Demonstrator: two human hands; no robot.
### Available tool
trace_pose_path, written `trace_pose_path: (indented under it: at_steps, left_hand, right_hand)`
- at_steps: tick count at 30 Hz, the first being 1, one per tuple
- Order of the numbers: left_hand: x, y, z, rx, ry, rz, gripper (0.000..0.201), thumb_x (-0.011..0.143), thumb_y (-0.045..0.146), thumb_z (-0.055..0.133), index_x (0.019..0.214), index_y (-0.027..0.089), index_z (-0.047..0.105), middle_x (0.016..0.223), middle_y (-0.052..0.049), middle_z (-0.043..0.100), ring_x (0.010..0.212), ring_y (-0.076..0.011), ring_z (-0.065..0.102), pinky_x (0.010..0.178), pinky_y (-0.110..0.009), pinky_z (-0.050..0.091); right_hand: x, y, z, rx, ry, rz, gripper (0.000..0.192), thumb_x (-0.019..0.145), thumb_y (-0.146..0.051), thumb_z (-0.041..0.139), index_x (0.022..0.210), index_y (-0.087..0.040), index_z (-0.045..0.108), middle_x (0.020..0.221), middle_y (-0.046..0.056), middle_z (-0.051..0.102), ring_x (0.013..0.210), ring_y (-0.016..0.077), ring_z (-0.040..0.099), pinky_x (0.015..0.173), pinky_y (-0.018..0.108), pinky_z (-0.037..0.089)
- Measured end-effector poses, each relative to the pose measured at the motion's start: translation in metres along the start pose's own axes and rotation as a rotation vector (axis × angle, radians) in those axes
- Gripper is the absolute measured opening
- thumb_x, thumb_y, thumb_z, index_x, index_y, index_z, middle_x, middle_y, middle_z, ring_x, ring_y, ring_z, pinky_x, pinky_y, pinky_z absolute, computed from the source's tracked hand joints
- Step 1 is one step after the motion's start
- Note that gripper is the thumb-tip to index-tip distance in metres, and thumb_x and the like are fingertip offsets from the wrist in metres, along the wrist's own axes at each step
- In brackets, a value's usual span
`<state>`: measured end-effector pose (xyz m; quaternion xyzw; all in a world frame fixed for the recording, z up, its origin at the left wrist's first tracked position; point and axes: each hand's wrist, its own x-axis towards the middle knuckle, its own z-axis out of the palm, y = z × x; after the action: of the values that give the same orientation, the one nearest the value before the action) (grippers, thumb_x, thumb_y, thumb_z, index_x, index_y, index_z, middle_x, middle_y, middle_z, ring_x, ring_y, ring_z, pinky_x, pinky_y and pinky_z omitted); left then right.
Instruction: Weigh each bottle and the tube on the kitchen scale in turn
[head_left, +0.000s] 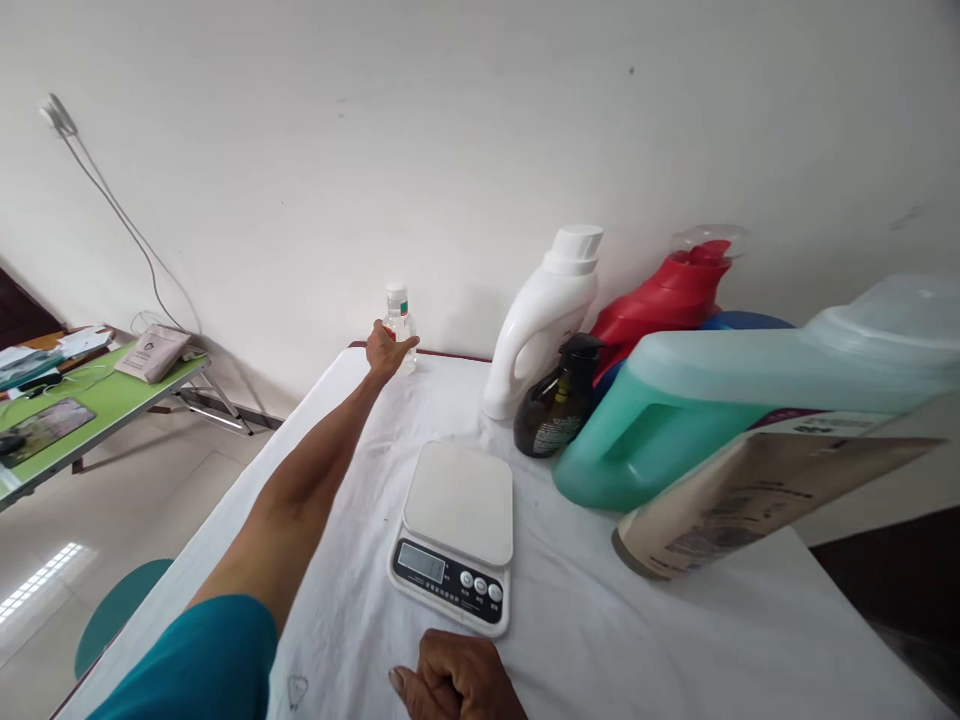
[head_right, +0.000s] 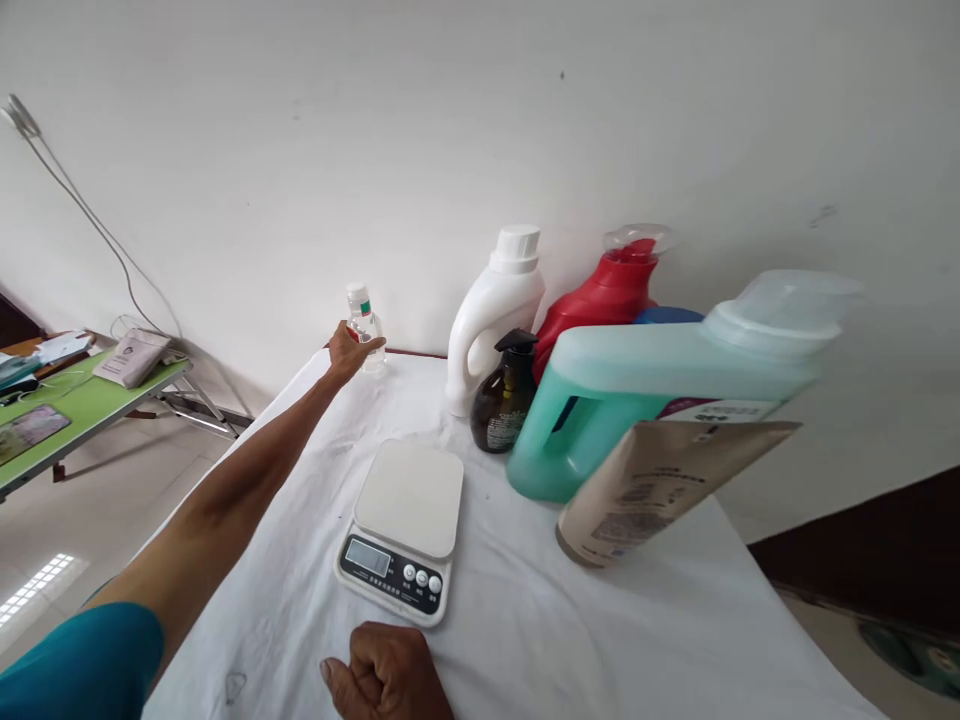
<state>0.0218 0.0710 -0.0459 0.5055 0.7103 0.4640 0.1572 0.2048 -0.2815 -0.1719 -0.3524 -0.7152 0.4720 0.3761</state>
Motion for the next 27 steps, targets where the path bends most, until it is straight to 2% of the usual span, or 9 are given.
trace_pose_path:
  at_steps: [3,4,7,9,11,14,17,22,27]
  left_hand:
    - [-0.025,0.01,-0.034,-0.051,-0.04,0.105,0.049,0.065,0.035,0.092,0.087,0.021,0.051,0.092,-0.003,0.069,0.087,-0.0206,0.066,0.077,-0.033,0.049]
    - [-0.036,0.016,-0.046,-0.086,-0.075,0.148,0.048,0.064,0.035,0.093,0.088,0.021,0.054,0.092,-0.004,0.07,0.086,-0.0205,0.066,0.077,-0.033,0.05]
    - [-0.078,0.035,-0.081,-0.198,-0.221,0.266,0.049,0.063,0.035,0.094,0.098,0.018,0.064,0.097,-0.005,0.074,0.088,-0.0208,0.069,0.079,-0.034,0.053]
    - [-0.11,0.045,-0.097,-0.246,-0.327,0.31,0.05,0.063,0.035,0.094,0.102,0.018,0.067,0.097,-0.006,0.075,0.089,-0.0218,0.071,0.079,-0.035,0.055]
    - [-0.14,0.052,-0.105,-0.282,-0.416,0.34,0.051,0.062,0.036,0.095,0.102,0.017,0.07,0.096,-0.007,0.076,0.087,-0.0226,0.072,0.078,-0.035,0.057]
    - [-0.176,0.055,-0.104,-0.292,-0.487,0.359,0.053,0.059,0.038,0.097,0.1,0.018,0.071,0.092,-0.006,0.076,0.085,-0.0232,0.072,0.075,-0.036,0.058]
    - [-0.196,0.052,-0.095,-0.269,-0.523,0.343,0.055,0.057,0.038,0.098,0.101,0.019,0.071,0.091,-0.006,0.076,0.085,-0.0238,0.071,0.074,-0.036,0.058]
    - [-0.204,0.046,-0.082,-0.242,-0.528,0.315,0.059,0.056,0.038,0.098,0.102,0.018,0.069,0.092,-0.006,0.075,0.084,-0.0231,0.071,0.074,-0.034,0.057]
    - [-0.201,0.039,-0.078,-0.255,-0.531,0.276,0.06,0.055,0.039,0.099,0.102,0.019,0.067,0.091,-0.005,0.075,0.085,-0.0234,0.071,0.075,-0.035,0.057]
  right_hand:
    - [0.006,-0.018,-0.008,-0.019,-0.019,0.029,0.056,0.089,-0.03,0.066,0.059,-0.025,0.019,0.052,-0.008,0.024,0.049,0.0093,0.026,0.049,0.028,0.02]
    - [0.007,-0.023,-0.011,-0.008,-0.051,0.05,0.056,0.089,-0.03,0.066,0.06,-0.025,0.019,0.053,-0.008,0.023,0.05,0.0095,0.026,0.05,0.027,0.022]
    - [0.01,-0.035,-0.016,0.022,-0.036,0.091,0.055,0.089,-0.031,0.066,0.06,-0.025,0.019,0.056,-0.008,0.023,0.053,0.0102,0.024,0.051,0.027,0.022]
    - [0.011,-0.039,-0.017,0.028,-0.025,0.1,0.053,0.087,-0.031,0.065,0.06,-0.025,0.02,0.056,-0.008,0.024,0.054,0.0104,0.025,0.053,0.028,0.023]
    - [0.012,-0.04,-0.017,0.027,-0.03,0.102,0.052,0.087,-0.032,0.064,0.059,-0.024,0.02,0.056,-0.007,0.023,0.054,0.0105,0.024,0.054,0.028,0.023]
    - [0.012,-0.04,-0.016,0.025,-0.033,0.104,0.051,0.087,-0.033,0.063,0.06,-0.024,0.021,0.058,-0.007,0.021,0.056,0.0107,0.022,0.055,0.029,0.022]
    - [0.012,-0.042,-0.016,0.031,-0.033,0.104,0.05,0.085,-0.033,0.063,0.06,-0.024,0.02,0.058,-0.008,0.021,0.056,0.0107,0.021,0.055,0.029,0.021]
    - [0.012,-0.044,-0.015,0.052,-0.027,0.098,0.05,0.085,-0.031,0.063,0.06,-0.025,0.02,0.057,-0.007,0.021,0.056,0.0108,0.022,0.055,0.029,0.022]
    - [0.012,-0.044,-0.016,0.048,-0.027,0.099,0.051,0.085,-0.033,0.064,0.06,-0.024,0.019,0.058,-0.007,0.021,0.057,0.0108,0.022,0.055,0.029,0.022]
